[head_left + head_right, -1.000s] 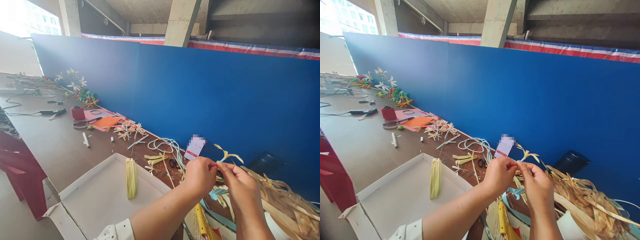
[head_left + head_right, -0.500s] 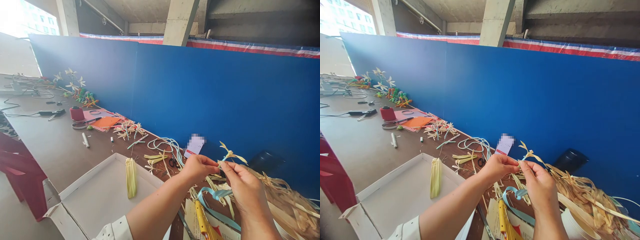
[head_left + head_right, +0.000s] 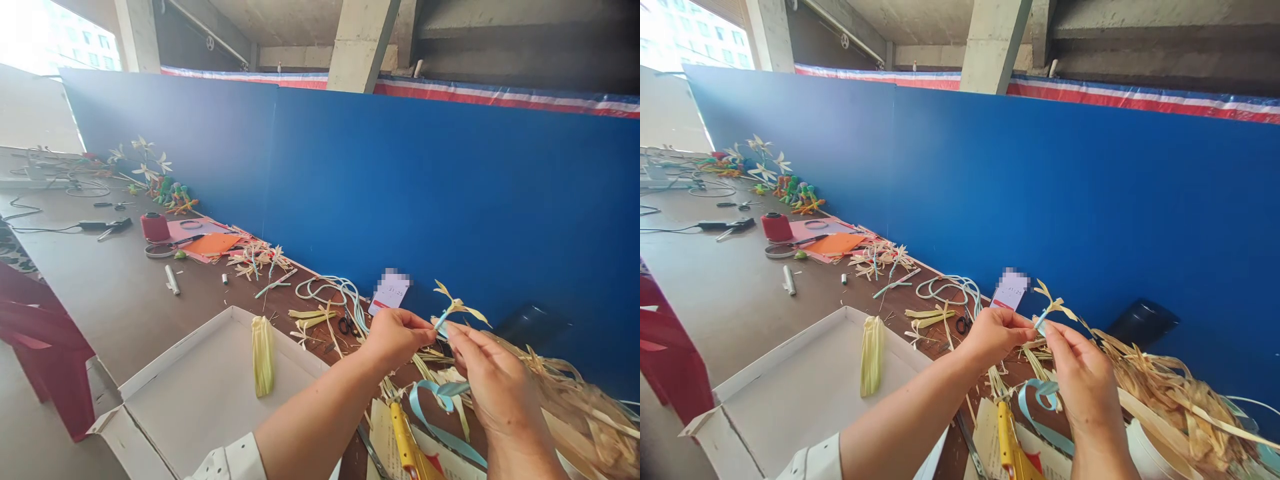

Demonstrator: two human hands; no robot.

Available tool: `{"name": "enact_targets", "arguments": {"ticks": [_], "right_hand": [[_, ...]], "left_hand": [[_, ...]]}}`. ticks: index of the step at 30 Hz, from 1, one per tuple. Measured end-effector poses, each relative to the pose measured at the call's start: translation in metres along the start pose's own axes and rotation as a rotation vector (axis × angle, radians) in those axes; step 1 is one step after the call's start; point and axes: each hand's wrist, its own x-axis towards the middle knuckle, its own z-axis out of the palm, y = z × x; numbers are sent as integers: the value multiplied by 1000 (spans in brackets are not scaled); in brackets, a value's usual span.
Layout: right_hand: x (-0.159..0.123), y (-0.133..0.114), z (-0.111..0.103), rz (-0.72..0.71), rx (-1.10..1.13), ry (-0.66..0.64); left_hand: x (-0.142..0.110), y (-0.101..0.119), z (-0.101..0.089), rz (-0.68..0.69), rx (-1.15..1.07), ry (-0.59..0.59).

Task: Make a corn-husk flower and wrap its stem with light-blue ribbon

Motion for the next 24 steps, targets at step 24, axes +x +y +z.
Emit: {"name": "enact_targets", "arguments": {"ticks": [24], "right_hand": [[-6, -7, 4, -36, -200, 68]], "left_hand": [[-1, -17, 12, 336, 430, 245]]}}
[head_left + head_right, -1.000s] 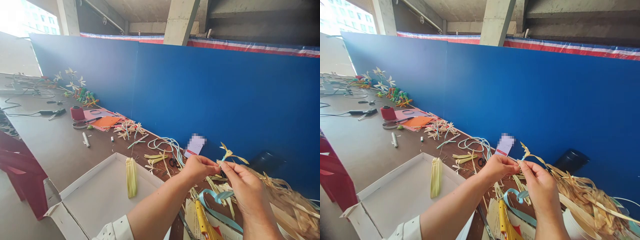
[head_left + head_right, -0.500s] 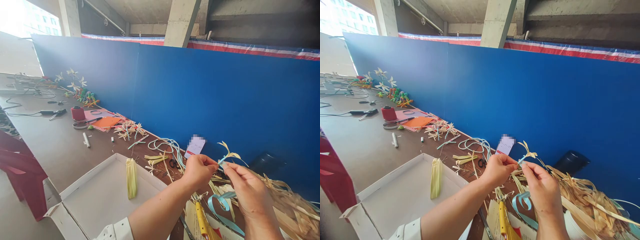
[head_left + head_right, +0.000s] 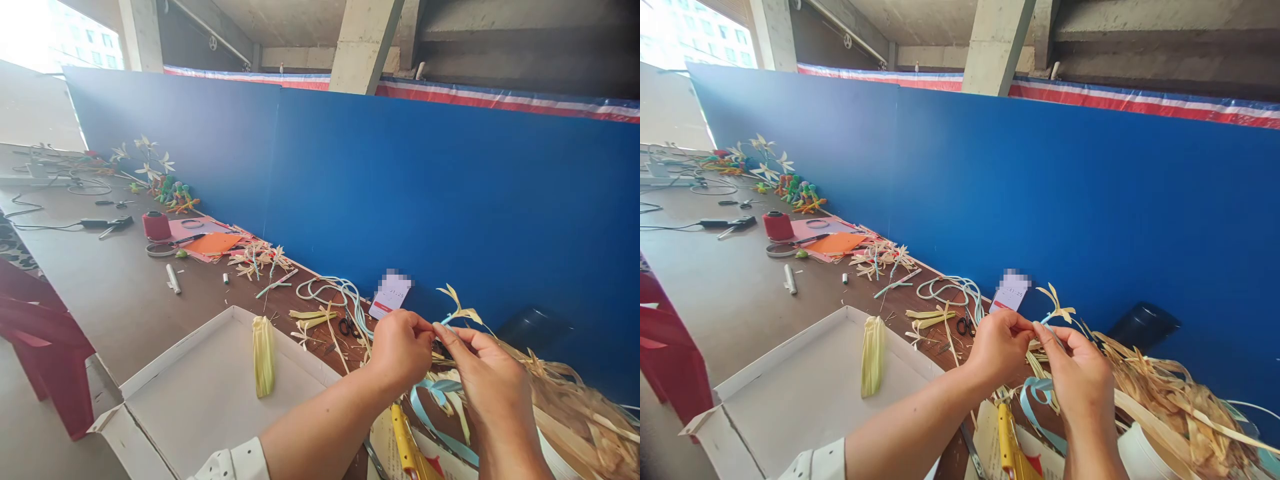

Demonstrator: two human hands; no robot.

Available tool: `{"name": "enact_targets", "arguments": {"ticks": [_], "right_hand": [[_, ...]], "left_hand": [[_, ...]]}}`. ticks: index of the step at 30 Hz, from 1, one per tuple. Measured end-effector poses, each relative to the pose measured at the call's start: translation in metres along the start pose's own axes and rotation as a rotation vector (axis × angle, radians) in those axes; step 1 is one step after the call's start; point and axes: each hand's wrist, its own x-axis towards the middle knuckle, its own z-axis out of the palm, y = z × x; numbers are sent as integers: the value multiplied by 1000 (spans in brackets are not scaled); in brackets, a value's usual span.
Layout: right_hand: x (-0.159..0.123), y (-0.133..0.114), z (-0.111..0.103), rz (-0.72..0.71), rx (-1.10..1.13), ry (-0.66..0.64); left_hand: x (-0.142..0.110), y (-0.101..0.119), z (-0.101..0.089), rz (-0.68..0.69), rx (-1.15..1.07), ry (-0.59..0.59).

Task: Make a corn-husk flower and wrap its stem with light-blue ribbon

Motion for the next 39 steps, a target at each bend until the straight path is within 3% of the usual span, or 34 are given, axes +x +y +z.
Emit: {"name": "enact_targets", "arguments": {"ticks": [7, 14, 23, 29, 39], "right_hand": [[0, 1, -1, 12, -32, 1], [-1, -10, -4, 114, -70, 13], [-4, -13, -1, 8, -90, 68], [-5, -16, -3, 35, -75, 32], [-7, -21, -6, -5, -60, -23]], "left_hand": [[-4, 2, 3, -13, 17, -21], [-5, 3, 3, -49, -21, -34], [-5, 6, 4, -105, -67, -29], [-4, 9, 0, -130, -159, -57], [3, 15, -18, -313, -441, -280]]}}
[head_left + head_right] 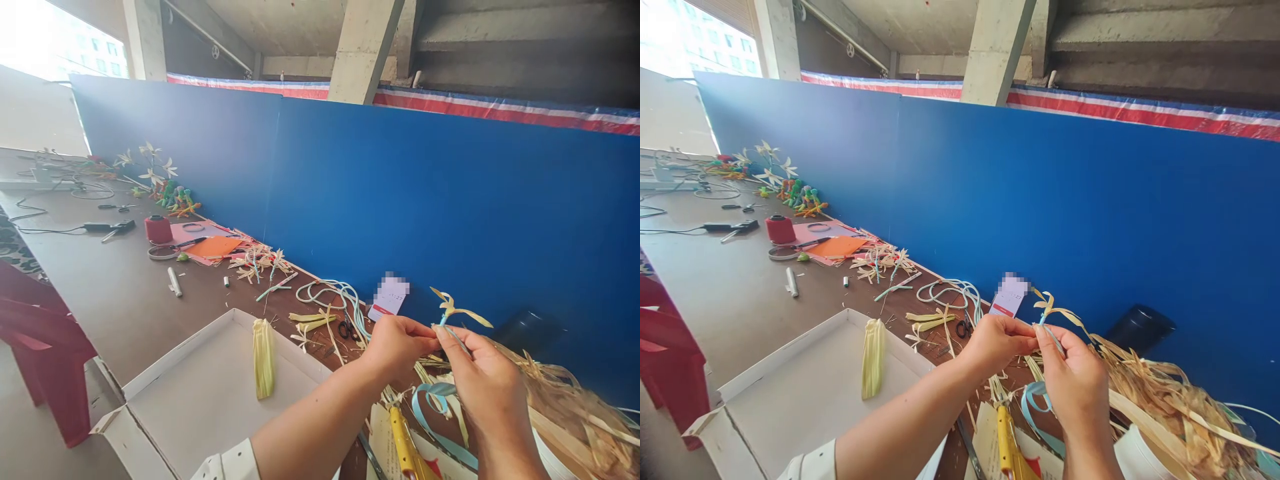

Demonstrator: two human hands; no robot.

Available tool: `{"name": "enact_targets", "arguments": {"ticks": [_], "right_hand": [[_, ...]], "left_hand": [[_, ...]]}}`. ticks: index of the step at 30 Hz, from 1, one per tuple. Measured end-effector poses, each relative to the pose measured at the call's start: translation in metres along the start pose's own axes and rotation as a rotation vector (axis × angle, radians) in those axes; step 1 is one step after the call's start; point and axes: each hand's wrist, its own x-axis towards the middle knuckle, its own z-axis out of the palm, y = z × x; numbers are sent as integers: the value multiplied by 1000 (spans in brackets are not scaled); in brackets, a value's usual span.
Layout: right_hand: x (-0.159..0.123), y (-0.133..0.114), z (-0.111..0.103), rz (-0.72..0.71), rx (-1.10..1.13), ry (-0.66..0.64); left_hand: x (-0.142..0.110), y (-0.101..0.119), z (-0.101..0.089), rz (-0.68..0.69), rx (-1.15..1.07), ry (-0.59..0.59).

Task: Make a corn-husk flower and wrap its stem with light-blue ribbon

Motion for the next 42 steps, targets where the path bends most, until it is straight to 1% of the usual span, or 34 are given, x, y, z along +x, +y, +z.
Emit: {"name": "enact_targets", "arguments": {"ticks": [3, 6, 8, 11, 16, 22, 25, 27, 28, 32, 34, 37, 40, 42], "right_hand": [[0, 1, 1, -4, 12, -17], [2, 6, 2, 3, 25, -53], [4, 9, 3, -4, 31, -62], [6, 10, 3, -21, 32, -70], [7, 4, 1, -14, 70, -87], [10, 4, 1, 97, 86, -66], [12, 5, 3, 114, 50, -51], [12, 5, 5, 87, 26, -37], [12, 4, 7, 51, 18, -17], [9, 4, 17, -174, -10, 76], [8, 5, 19, -252, -23, 94], [8, 7, 20, -271, -34, 93], [7, 9, 17, -238, -24, 63], [8, 10, 15, -192, -17, 38]], "left_hand": [[6, -5, -1, -23, -119, -61], [11, -10, -1, -35, -198, -55], [12, -11, 0, -39, -204, -42], [10, -9, 0, -30, -175, -8], [6, -6, 0, 3, -112, 61], [5, -7, 2, 70, 42, 168], [5, -9, 4, 111, 105, 230], [5, -10, 5, 136, 125, 268], [5, -10, 6, 145, 129, 285], [5, -11, 7, 138, 136, 331], [4, -10, 7, 136, 147, 340], [4, -11, 8, 154, 179, 351], [3, -13, 8, 167, 211, 363], [3, -14, 8, 174, 225, 368]]}}
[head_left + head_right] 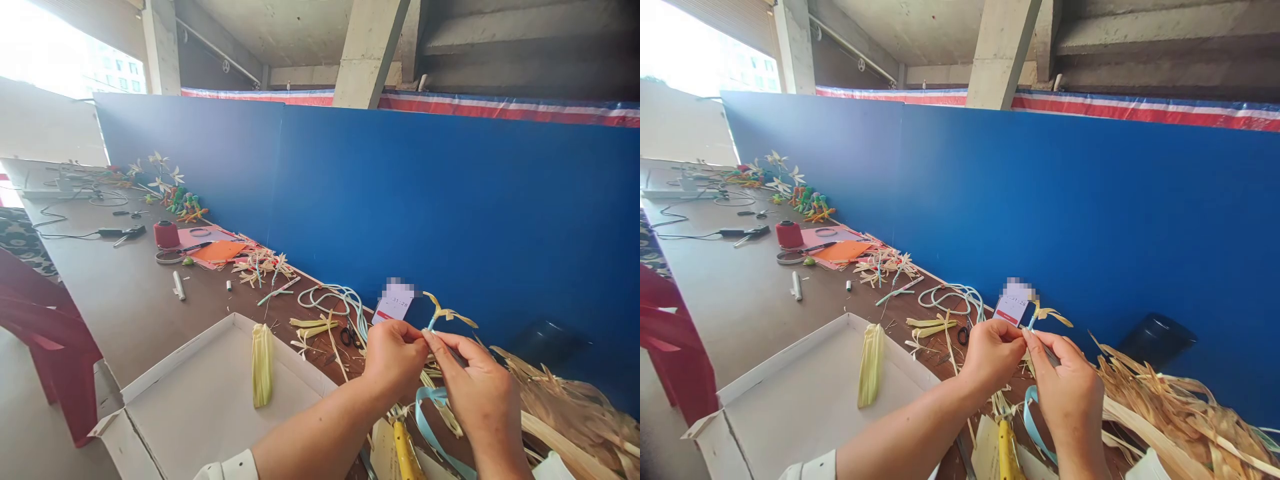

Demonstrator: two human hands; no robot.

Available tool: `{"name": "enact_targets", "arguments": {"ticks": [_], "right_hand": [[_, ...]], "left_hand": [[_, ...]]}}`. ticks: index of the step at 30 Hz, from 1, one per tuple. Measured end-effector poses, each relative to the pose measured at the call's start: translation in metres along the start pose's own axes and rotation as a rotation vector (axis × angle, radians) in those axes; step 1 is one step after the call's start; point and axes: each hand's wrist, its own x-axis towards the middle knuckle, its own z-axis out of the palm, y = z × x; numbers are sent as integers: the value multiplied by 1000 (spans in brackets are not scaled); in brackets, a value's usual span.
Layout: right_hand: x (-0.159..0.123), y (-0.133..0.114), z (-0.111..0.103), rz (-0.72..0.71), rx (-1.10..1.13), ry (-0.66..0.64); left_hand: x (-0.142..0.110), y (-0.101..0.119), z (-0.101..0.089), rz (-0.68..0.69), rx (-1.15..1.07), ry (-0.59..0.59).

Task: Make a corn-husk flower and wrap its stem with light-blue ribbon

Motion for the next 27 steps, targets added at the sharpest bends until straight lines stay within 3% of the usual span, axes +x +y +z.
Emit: {"name": "enact_targets", "arguments": {"ticks": [5, 9, 13, 21, 27], "right_hand": [[3, 3, -3, 198, 38, -90], [5, 5, -7, 217, 19, -81], [5, 4, -14, 217, 23, -63], [5, 3, -20, 223, 112, -81], [4, 5, -20, 192, 157, -125]], "left_hand": [[-3, -3, 4, 24, 25, -5], [-3, -6, 7, 30, 28, -33], [-1, -3, 4, 58, -31, -151], [3, 10, -6, -215, -460, -351], [5, 5, -4, -227, -579, -367]]}}
